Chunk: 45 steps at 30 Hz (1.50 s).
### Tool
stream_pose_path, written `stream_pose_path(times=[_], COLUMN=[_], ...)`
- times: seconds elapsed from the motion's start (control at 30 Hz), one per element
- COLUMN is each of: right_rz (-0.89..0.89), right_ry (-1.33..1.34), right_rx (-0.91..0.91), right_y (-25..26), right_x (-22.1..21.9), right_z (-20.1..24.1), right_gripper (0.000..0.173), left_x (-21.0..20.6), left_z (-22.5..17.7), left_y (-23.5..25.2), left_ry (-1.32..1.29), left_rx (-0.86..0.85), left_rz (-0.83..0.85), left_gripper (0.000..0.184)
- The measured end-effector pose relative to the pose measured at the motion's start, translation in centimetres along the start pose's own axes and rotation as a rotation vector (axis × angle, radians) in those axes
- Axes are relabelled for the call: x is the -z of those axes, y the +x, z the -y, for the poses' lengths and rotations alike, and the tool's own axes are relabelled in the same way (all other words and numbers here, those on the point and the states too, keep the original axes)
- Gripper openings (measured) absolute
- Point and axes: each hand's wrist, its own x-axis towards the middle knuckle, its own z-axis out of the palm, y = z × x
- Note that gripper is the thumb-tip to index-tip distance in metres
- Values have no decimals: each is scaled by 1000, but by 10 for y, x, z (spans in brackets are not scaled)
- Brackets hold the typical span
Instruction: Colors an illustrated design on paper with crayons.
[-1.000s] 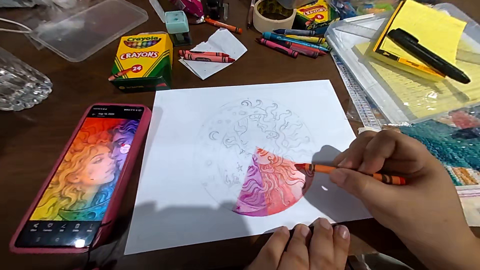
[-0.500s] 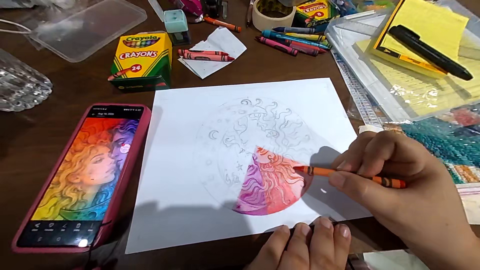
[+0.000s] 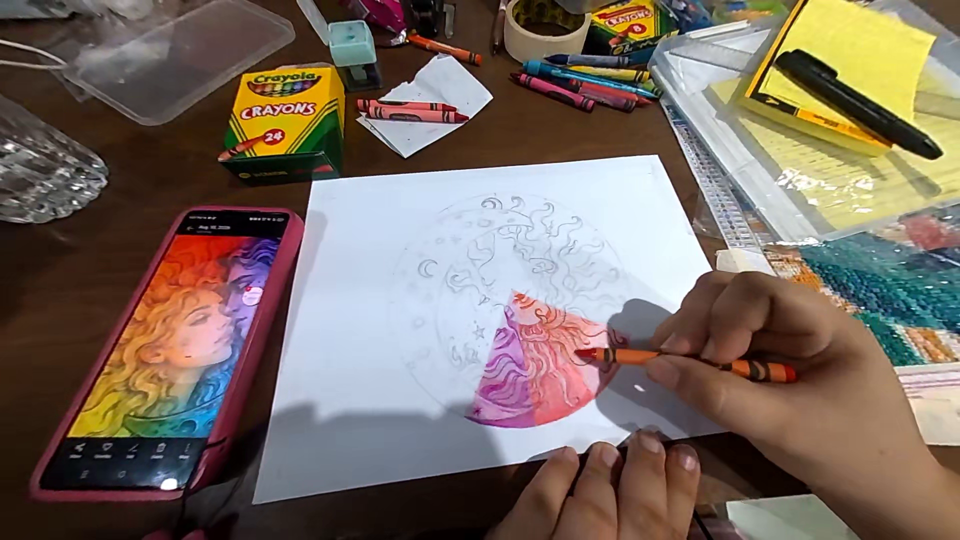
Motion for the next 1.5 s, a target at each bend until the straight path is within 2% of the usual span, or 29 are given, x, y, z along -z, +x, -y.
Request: stream_pose_path(times=[0.13, 0.3, 0.47, 0.63, 0.77, 0.93, 1.07, 1.17, 1.3, 1.4, 1.5], right_rz=[-86, 26, -92, 21, -80, 19, -46, 13, -56, 2, -52], right_ry=[-29, 8, -39, 19, -37, 1, -1, 2, -18, -7, -13], right_rx=[-41, 10, -40, 0, -36, 13, -25, 10, -24, 1, -22], right_y=[1, 0, 2, 0, 2, -1, 1, -1, 1, -1, 1], right_x=[-1, -2, 0, -2, 0, -1, -1, -1, 0, 0, 1], right_z=[2, 1, 1, 1, 1, 1, 1, 1, 0, 1, 0], right_gripper=[25, 21, 25, 21, 24, 21, 25, 22, 23, 22, 23], left_x=[1, -1, -1, 0, -1, 1, 1, 1, 1, 1, 1], left_z=[1, -1, -1, 1, -1, 2, 2, 2, 1, 2, 2], left_y=[2, -1, -1, 1, -1, 2, 2, 3, 1, 1, 1], left_ry=[6, 6, 8, 19, 4, 26, 31, 33, 30, 34, 41], left_rx=[-20, 13, 21, -21, 14, -26, -29, -33, -26, -32, -30], left_rz=[7, -12, -8, 2, -4, 11, 13, 16, 10, 13, 11], left_gripper=[25, 23, 25, 25, 25, 26, 26, 26, 26, 25, 26])
